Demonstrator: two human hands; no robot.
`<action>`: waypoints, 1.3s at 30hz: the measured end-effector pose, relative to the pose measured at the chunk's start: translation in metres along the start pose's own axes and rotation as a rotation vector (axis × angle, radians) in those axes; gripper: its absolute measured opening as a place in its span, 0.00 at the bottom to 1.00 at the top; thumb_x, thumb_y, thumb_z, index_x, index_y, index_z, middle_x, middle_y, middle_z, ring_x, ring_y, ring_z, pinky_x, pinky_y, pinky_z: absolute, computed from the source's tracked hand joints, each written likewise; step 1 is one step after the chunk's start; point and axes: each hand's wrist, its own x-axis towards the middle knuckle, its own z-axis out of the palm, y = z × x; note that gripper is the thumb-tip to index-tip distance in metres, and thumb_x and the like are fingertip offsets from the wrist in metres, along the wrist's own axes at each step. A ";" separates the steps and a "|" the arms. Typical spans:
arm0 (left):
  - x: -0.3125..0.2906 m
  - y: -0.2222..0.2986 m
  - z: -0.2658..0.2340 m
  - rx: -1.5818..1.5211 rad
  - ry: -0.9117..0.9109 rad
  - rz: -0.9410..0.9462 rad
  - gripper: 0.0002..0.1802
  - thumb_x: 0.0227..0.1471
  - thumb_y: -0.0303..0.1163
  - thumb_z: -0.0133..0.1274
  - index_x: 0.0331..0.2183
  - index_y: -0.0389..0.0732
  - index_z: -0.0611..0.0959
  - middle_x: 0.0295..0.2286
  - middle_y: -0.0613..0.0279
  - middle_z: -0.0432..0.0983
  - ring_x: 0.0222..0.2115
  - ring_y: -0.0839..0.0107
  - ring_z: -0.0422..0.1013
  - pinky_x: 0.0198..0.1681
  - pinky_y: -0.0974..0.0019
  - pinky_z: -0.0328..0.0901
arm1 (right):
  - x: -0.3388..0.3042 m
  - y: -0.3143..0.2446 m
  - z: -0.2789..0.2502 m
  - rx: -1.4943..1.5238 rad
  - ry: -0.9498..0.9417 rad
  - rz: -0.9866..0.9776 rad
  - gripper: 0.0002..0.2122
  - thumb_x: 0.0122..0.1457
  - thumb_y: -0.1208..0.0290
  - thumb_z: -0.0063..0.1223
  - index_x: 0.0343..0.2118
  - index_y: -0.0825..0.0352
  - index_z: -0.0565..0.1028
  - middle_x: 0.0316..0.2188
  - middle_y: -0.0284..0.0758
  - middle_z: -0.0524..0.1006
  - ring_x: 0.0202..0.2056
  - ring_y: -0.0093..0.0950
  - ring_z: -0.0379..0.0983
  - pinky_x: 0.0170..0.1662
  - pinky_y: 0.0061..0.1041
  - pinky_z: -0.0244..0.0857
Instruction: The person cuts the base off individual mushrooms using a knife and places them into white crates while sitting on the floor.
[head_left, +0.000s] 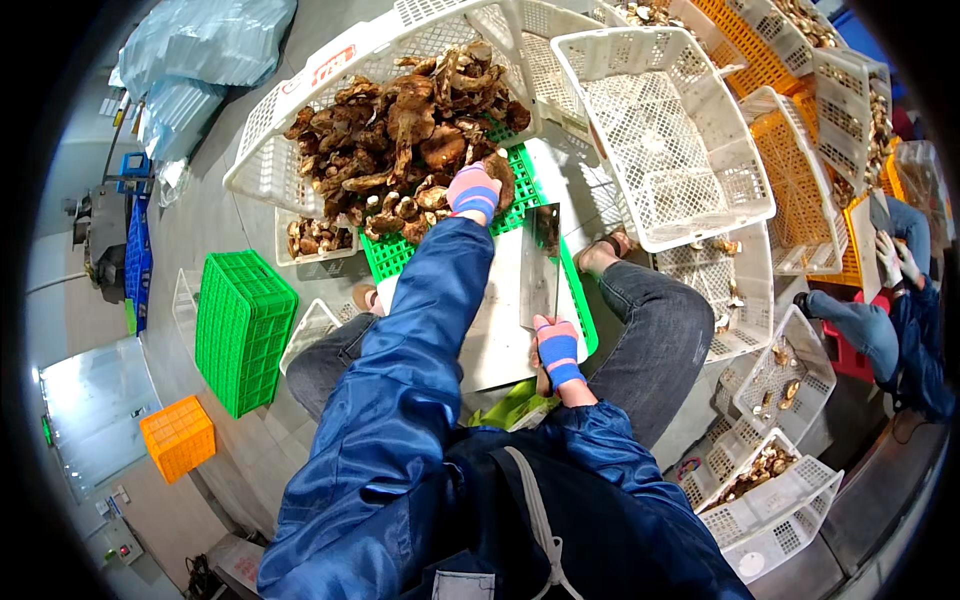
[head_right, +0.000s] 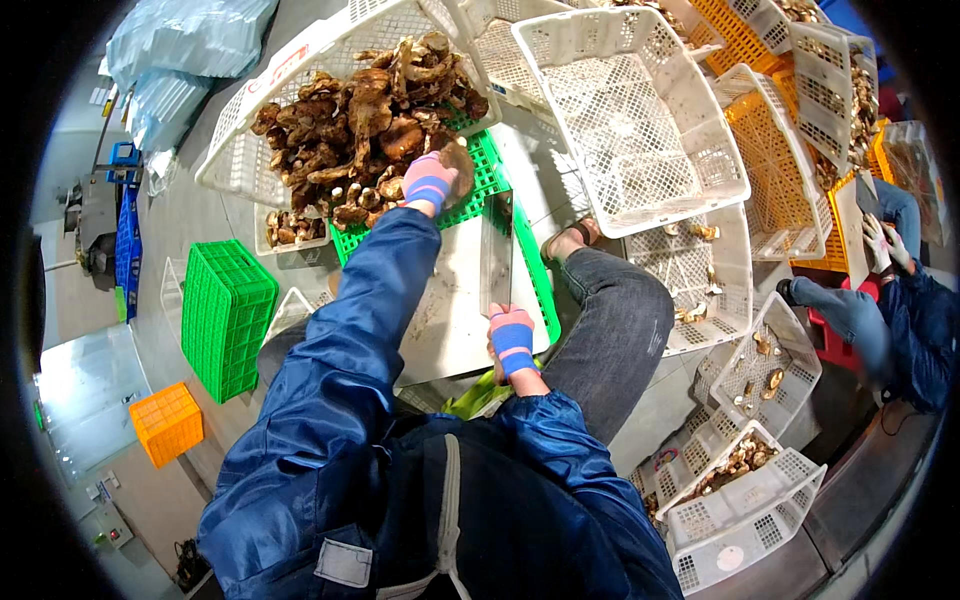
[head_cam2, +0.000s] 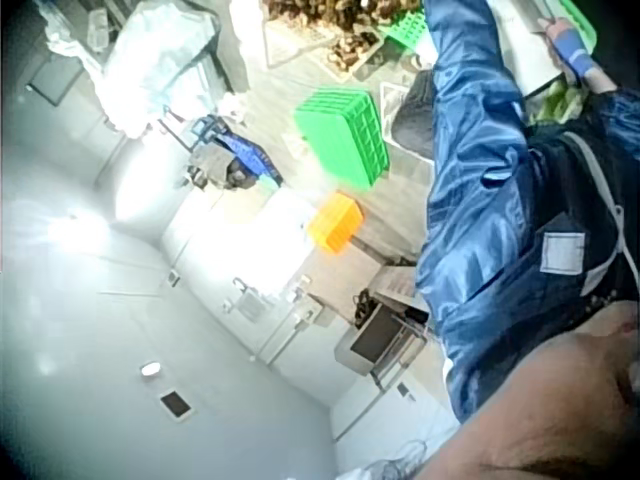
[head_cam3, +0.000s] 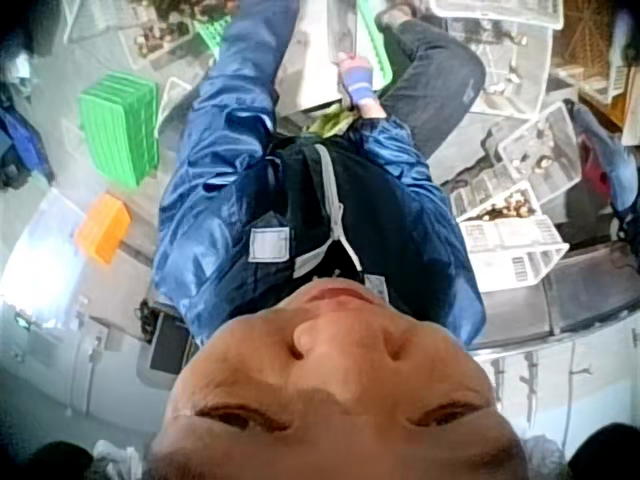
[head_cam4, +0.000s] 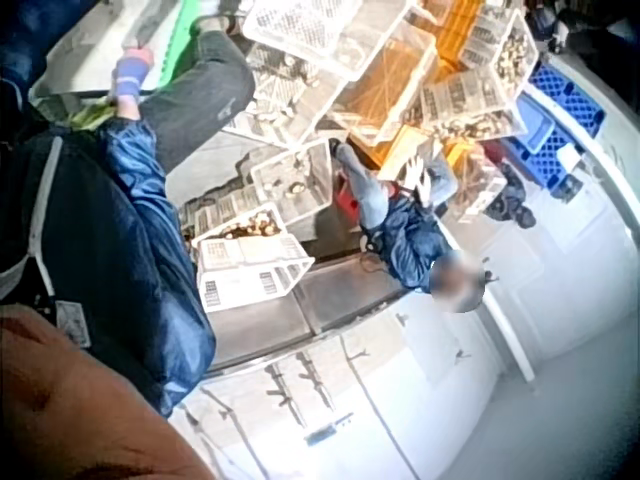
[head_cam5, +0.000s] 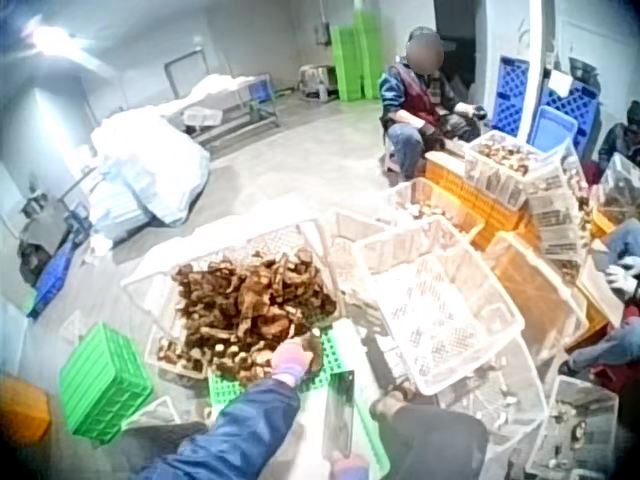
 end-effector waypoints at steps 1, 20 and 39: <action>-0.001 -0.011 0.000 -0.125 0.014 0.066 0.27 0.31 0.43 0.51 0.37 0.38 0.71 0.31 0.53 0.70 0.34 0.62 0.67 0.37 0.66 0.61 | 0.007 0.007 0.002 0.047 -0.019 0.038 0.10 0.44 0.68 0.44 0.26 0.70 0.69 0.07 0.33 0.65 0.06 0.25 0.60 0.07 0.24 0.54; -0.219 -0.205 0.044 -0.688 -0.273 0.378 0.20 0.33 0.16 0.44 0.33 0.43 0.74 0.43 0.52 0.56 0.44 0.61 0.57 0.46 0.68 0.52 | -0.021 0.016 -0.011 -0.241 -0.105 -0.093 0.17 0.44 0.62 0.46 0.33 0.71 0.68 0.08 0.36 0.66 0.08 0.25 0.62 0.11 0.23 0.55; -0.284 -0.130 0.085 -0.543 -0.216 -0.155 0.50 0.21 0.45 0.60 0.47 0.33 0.57 0.41 0.44 0.59 0.43 0.56 0.58 0.45 0.65 0.53 | 0.008 0.059 -0.006 -0.714 0.024 -0.350 0.15 0.43 0.62 0.41 0.29 0.68 0.72 0.23 0.45 0.72 0.27 0.38 0.69 0.33 0.29 0.62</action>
